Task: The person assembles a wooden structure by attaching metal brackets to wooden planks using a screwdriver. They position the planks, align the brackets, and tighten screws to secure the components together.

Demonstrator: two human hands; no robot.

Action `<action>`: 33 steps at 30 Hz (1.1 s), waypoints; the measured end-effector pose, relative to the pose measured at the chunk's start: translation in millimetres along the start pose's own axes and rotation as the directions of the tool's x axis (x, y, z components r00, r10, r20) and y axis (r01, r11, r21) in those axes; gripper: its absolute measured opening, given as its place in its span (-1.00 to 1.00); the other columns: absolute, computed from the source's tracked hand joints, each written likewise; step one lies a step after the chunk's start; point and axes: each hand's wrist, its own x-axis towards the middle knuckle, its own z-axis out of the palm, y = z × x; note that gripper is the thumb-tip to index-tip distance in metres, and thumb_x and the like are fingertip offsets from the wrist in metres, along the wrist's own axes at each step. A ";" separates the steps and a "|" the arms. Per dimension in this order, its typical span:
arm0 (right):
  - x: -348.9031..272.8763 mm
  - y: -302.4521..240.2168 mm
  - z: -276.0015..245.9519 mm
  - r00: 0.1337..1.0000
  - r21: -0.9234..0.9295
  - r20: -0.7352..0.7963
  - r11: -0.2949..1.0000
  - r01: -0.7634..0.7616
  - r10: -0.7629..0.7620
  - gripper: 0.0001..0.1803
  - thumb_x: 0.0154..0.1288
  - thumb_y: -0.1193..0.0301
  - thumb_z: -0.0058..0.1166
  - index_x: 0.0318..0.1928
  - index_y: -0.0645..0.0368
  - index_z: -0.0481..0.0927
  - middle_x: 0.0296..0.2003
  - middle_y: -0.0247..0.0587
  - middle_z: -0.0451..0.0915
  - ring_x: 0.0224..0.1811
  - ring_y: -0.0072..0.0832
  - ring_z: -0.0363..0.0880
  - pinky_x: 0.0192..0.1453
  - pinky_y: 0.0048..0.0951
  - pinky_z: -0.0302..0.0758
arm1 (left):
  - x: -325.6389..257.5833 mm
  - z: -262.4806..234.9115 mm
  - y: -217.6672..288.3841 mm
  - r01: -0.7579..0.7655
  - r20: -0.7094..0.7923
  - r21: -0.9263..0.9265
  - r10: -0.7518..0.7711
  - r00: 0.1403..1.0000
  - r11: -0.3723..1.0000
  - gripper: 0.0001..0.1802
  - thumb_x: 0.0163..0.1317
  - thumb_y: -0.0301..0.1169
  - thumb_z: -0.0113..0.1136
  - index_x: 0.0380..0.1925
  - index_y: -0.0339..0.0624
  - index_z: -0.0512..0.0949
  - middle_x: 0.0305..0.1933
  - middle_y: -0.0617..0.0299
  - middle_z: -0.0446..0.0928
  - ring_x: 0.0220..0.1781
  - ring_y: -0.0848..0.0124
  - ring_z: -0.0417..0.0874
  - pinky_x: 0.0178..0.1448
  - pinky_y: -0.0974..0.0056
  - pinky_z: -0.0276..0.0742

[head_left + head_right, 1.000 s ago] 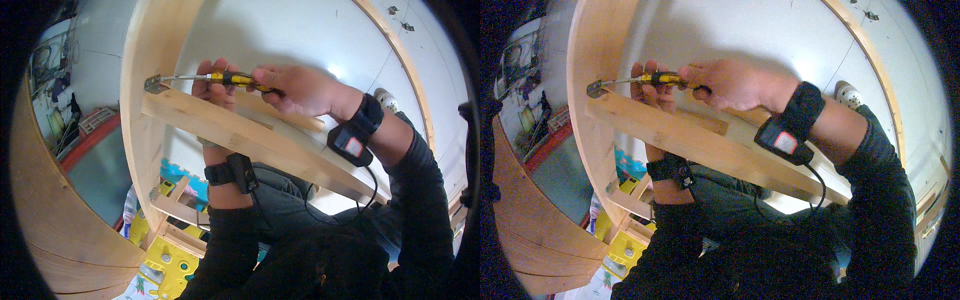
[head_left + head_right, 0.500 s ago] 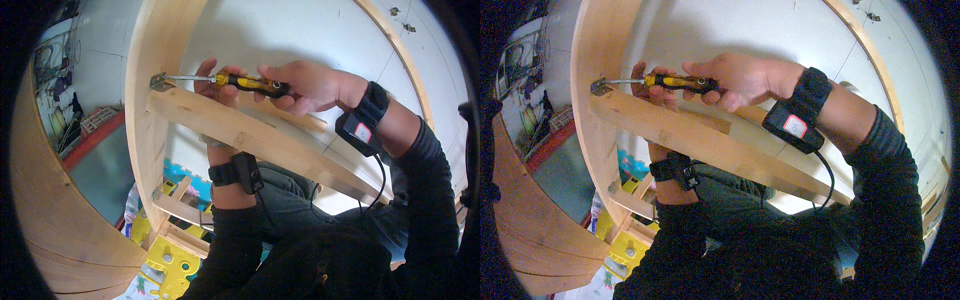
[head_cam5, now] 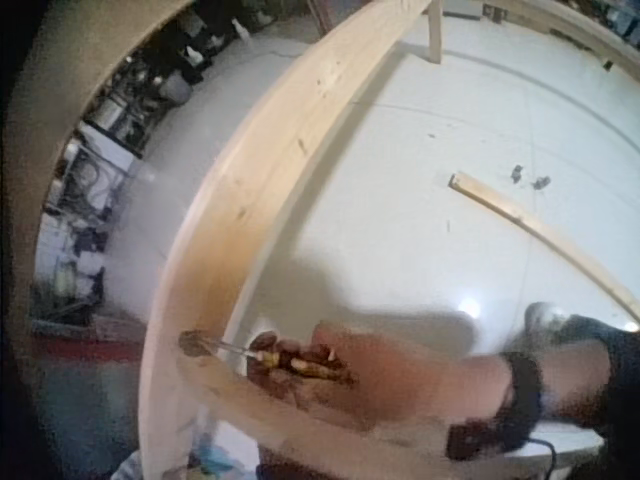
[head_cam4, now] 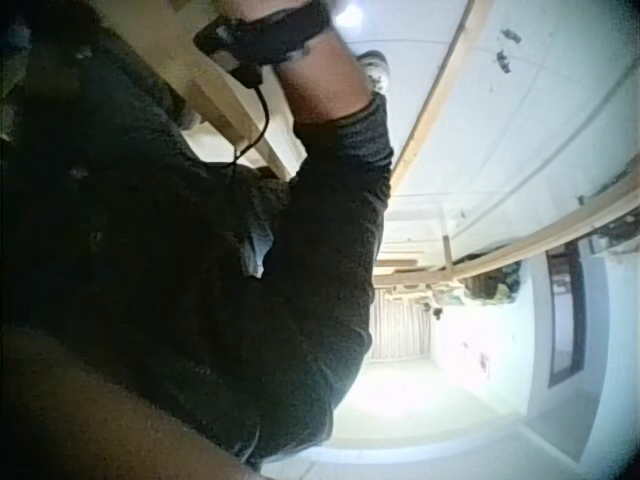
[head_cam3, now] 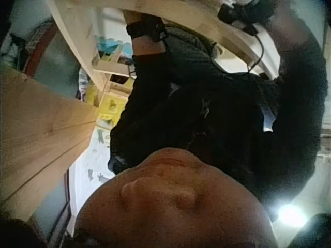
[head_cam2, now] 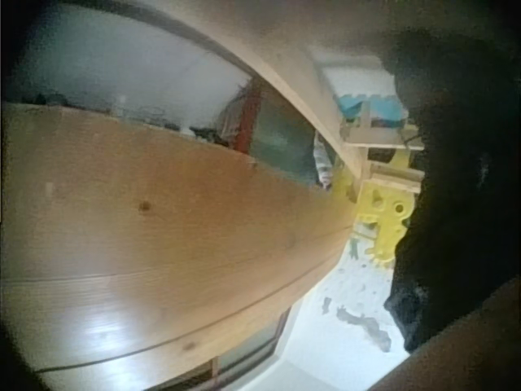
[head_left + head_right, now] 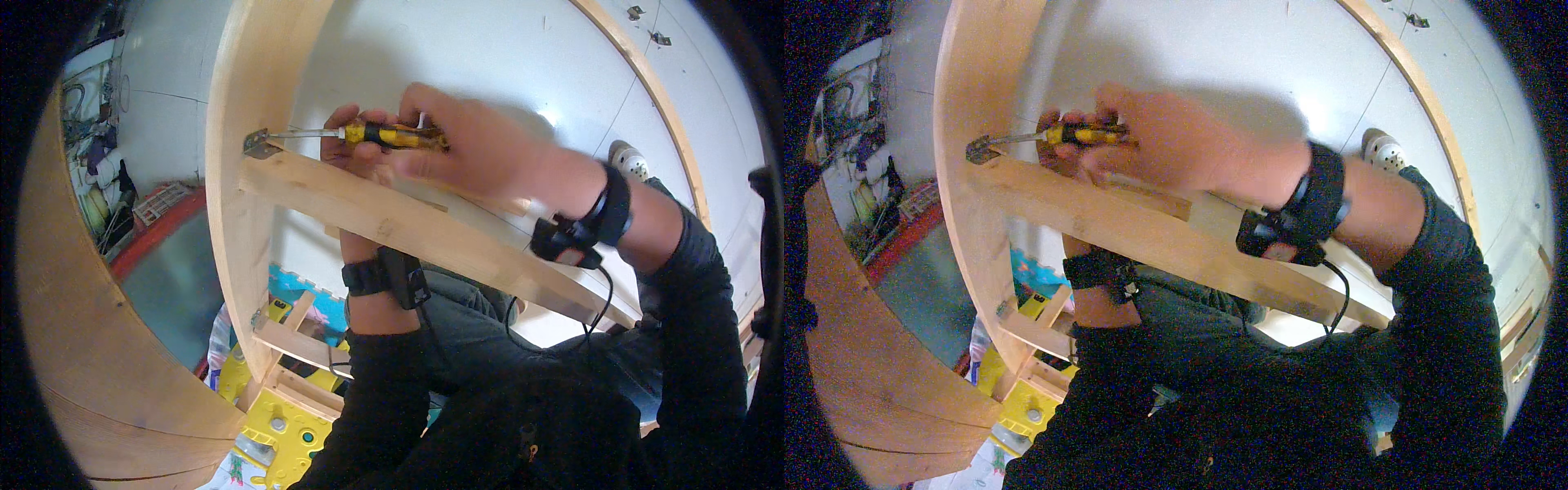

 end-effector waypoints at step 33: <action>1.4 8.1 15.0 0.920 0.417 0.272 0.826 -0.379 0.284 -0.72 0.36 0.21 -0.16 -0.07 0.12 0.38 -0.52 -0.46 0.42 -0.50 -0.75 0.27 -0.45 -0.66 0.21 | -4.6 -23.5 22.4 -0.031 0.056 0.118 0.025 0.998 0.993 -0.63 0.19 -0.47 0.11 0.02 -0.09 0.36 -0.01 0.16 0.47 0.02 0.26 0.51 -0.03 0.25 0.56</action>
